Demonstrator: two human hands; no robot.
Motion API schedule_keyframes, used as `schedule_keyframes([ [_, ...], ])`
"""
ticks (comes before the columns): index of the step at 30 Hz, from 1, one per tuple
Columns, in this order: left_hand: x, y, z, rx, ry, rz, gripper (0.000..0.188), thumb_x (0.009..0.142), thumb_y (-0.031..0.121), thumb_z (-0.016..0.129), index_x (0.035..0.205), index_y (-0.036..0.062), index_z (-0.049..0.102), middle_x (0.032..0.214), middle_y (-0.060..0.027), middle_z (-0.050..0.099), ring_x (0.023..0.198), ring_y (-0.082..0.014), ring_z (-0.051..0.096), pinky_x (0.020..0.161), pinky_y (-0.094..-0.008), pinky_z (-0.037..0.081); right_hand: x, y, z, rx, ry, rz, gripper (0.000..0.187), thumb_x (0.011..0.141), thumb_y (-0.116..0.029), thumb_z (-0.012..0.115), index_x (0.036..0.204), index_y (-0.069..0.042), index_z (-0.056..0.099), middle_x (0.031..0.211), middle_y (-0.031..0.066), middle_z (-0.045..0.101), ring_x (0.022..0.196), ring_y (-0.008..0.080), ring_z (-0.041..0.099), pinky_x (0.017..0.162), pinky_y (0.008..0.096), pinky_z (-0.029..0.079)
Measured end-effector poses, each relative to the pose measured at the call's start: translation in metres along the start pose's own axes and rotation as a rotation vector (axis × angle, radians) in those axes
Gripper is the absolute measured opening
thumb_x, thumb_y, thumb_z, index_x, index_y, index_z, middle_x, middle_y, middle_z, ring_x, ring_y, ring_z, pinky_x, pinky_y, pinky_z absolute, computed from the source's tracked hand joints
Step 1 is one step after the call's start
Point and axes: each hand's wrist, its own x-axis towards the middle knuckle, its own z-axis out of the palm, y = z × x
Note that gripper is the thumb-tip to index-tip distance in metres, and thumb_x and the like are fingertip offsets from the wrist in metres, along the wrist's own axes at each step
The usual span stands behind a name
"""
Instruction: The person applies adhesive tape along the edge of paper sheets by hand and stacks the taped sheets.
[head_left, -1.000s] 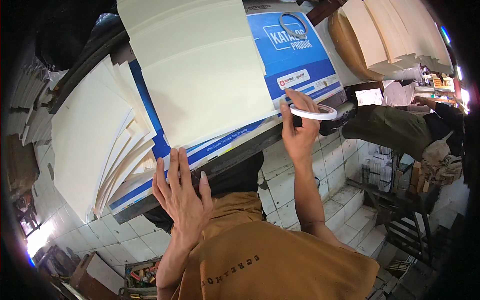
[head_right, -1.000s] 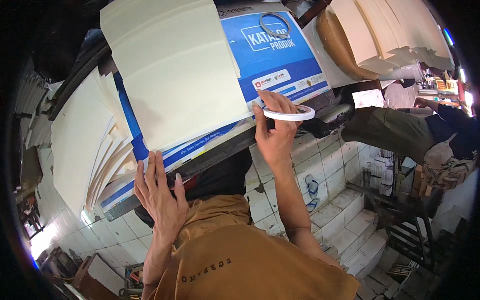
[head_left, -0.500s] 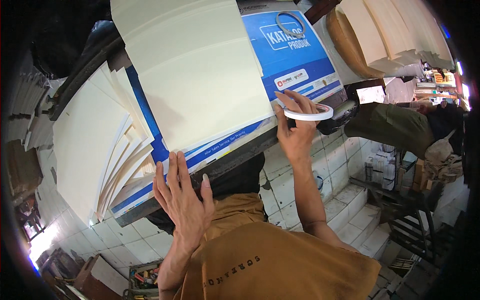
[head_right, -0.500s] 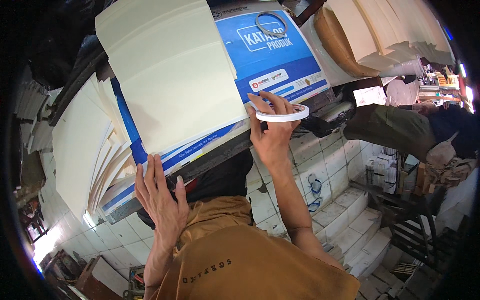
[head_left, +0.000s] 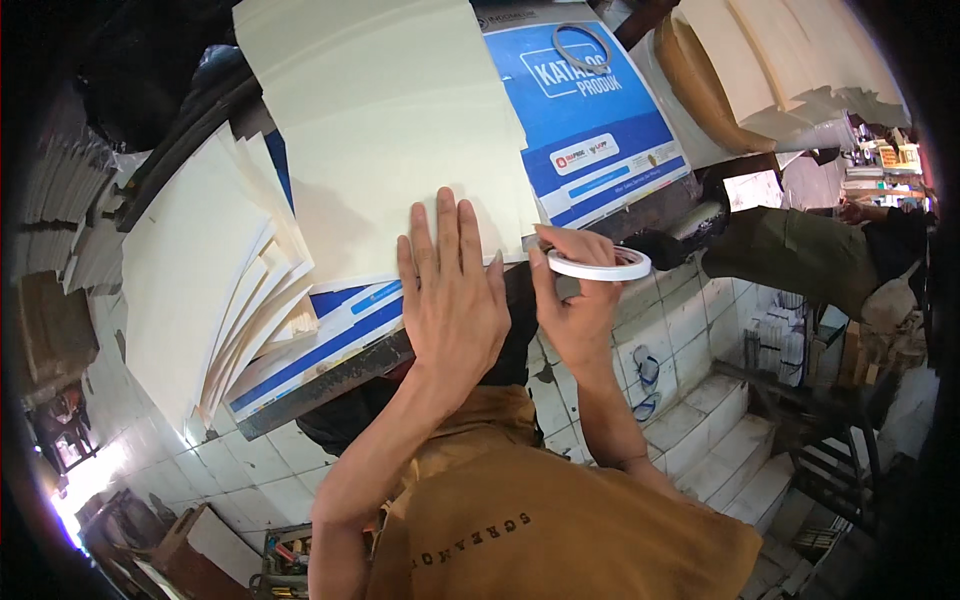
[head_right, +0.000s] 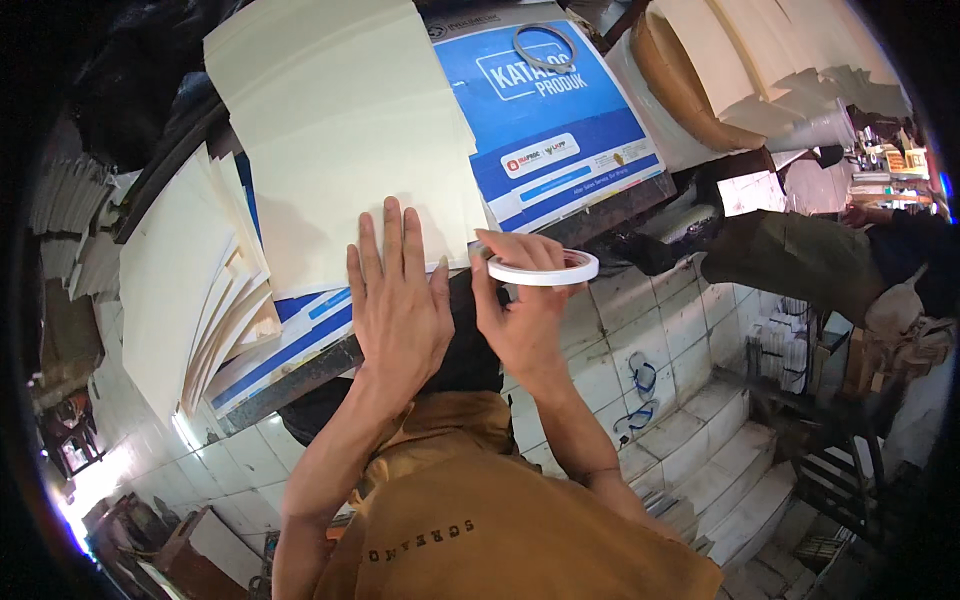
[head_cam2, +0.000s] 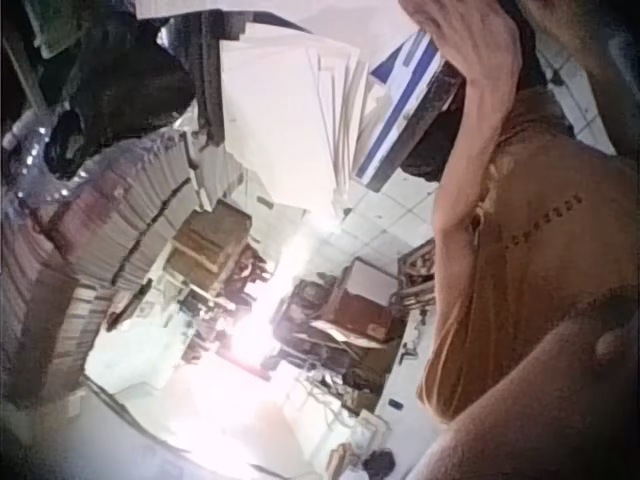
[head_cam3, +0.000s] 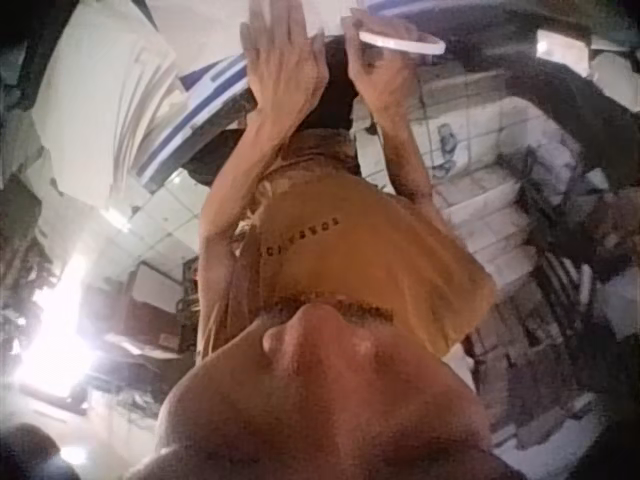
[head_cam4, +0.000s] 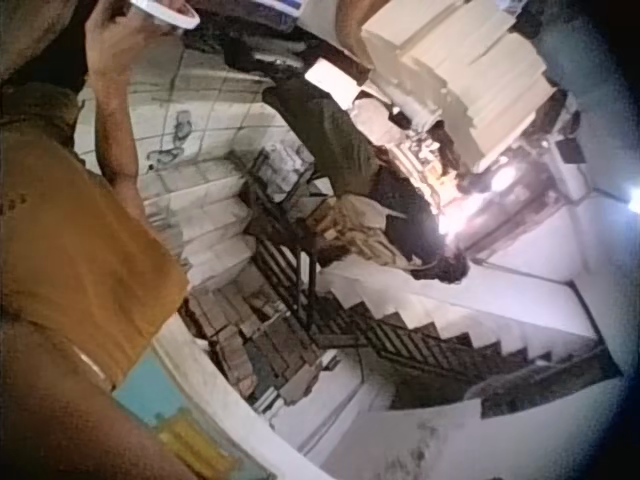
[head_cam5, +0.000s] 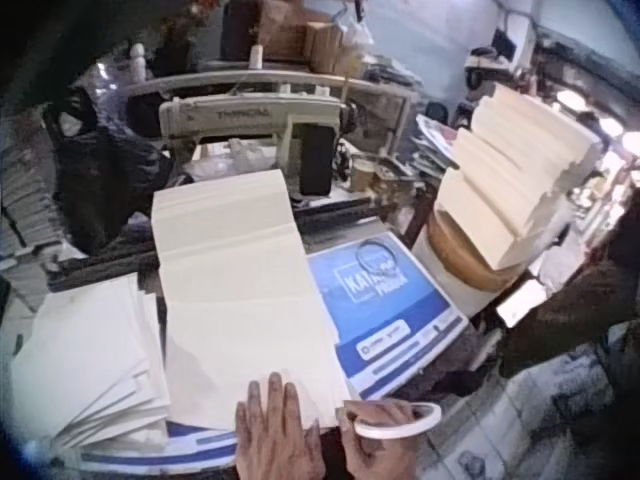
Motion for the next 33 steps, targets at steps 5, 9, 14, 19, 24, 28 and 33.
schedule_keyframes([
  [5,0.003,0.012,0.002,-0.041,0.030,-0.065,0.070,0.099,0.026,0.060,0.154,-0.0089,0.036,0.167,-0.0247,0.027,0.155,-0.0507,0.020,0.123,-0.0626,0.020,0.002,0.005,-0.005,-0.126,-0.030,-0.058,0.031,0.086,-0.006,0.076,0.117,-0.008,0.071,0.106,0.0095,0.069,0.102,0.0316,0.060,0.088,0.0456,0.045],
  [9,0.002,0.015,0.003,-0.035,0.005,-0.082,0.073,0.098,0.028,0.061,0.153,-0.0110,0.035,0.168,-0.0248,0.023,0.155,-0.0510,0.016,0.123,-0.0647,0.018,0.004,0.003,-0.004,-0.058,-0.075,-0.034,0.029,0.086,-0.001,0.073,0.115,-0.008,0.071,0.103,0.0103,0.068,0.100,0.0326,0.060,0.086,0.0462,0.046],
  [14,0.003,0.014,0.002,-0.006,0.004,-0.096,0.074,0.097,0.030,0.062,0.153,-0.0112,0.036,0.168,-0.0247,0.025,0.156,-0.0501,0.016,0.123,-0.0642,0.017,-0.001,-0.009,-0.006,-0.132,-0.112,-0.186,0.031,0.086,0.001,0.072,0.114,-0.009,0.073,0.100,0.0100,0.068,0.104,0.0326,0.061,0.087,0.0478,0.047],
  [19,0.003,0.014,0.001,0.033,0.019,-0.082,0.076,0.098,0.036,0.062,0.152,-0.0113,0.039,0.167,-0.0234,0.029,0.155,-0.0482,0.021,0.122,-0.0636,0.020,-0.016,-0.027,-0.048,0.187,0.096,-0.214,0.025,0.093,0.004,0.067,0.116,-0.005,0.068,0.107,0.0138,0.066,0.106,0.0347,0.065,0.100,0.0550,0.053],
  [24,-0.031,0.011,-0.006,-0.075,-0.099,0.170,0.067,0.091,0.028,0.072,0.149,0.0019,0.050,0.157,-0.0151,0.045,0.139,-0.0367,0.044,0.110,-0.0512,0.038,-0.028,0.007,-0.055,0.372,0.288,-0.038,0.016,0.103,0.002,0.054,0.118,0.007,0.058,0.113,0.0227,0.062,0.108,0.0334,0.064,0.098,0.0545,0.060],
  [28,-0.010,-0.012,-0.052,-0.705,0.246,0.185,0.044,0.085,-0.002,0.063,0.128,0.0046,0.068,0.120,-0.0151,0.069,0.099,-0.0273,0.067,0.087,-0.0413,0.051,-0.032,0.000,-0.056,0.530,0.347,0.022,0.016,0.103,0.002,0.053,0.117,0.009,0.057,0.115,0.0218,0.061,0.110,0.0288,0.063,0.105,0.0568,0.056],
  [33,-0.015,-0.064,-0.187,-0.541,0.872,0.035,0.026,0.098,-0.001,0.057,0.121,-0.0015,0.068,0.116,-0.0180,0.071,0.105,-0.0285,0.068,0.089,-0.0399,0.057,-0.030,-0.012,-0.052,0.460,0.341,0.074,0.018,0.099,0.006,0.056,0.116,0.007,0.061,0.113,0.0204,0.066,0.106,0.0274,0.067,0.104,0.0496,0.056],
])
